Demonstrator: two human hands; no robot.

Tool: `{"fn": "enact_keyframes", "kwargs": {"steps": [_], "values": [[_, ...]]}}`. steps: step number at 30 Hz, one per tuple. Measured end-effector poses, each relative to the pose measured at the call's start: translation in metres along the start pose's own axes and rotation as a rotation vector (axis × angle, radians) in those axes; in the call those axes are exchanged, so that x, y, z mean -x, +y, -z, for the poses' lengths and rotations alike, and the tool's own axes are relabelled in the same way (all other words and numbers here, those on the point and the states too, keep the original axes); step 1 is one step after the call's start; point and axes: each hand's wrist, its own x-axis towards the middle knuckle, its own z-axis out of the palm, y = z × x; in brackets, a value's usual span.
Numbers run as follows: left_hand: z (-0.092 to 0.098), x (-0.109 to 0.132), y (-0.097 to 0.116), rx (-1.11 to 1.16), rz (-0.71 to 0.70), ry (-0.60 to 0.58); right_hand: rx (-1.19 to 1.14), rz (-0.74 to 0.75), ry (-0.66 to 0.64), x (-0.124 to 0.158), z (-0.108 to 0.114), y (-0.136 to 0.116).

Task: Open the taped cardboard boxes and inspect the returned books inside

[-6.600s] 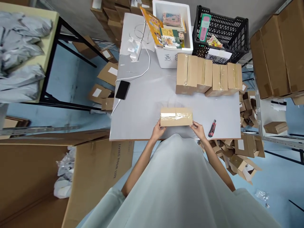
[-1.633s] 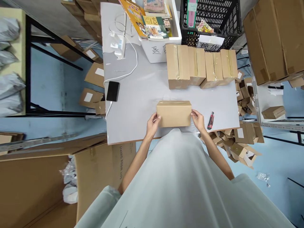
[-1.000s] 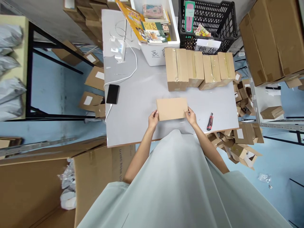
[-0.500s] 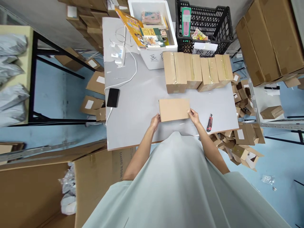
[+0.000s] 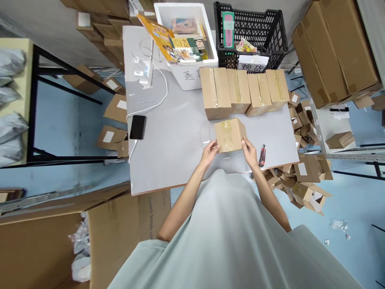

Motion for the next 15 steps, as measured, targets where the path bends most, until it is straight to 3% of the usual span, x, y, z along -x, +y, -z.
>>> {"fn": "enact_keyframes", "kwargs": {"steps": [7,12,15], "values": [[-0.001,0.006,0.019,-0.162,-0.169,0.009,-0.028,-0.043,-0.032,0.023,-0.003,0.01],[0.021,-0.005,0.034,-0.452,-0.338,0.11,-0.102,-0.116,-0.227,0.055,-0.024,0.036],[0.038,-0.008,0.032,-0.535,-0.337,0.164,-0.099,-0.244,-0.184,0.048,-0.019,0.055]]}}
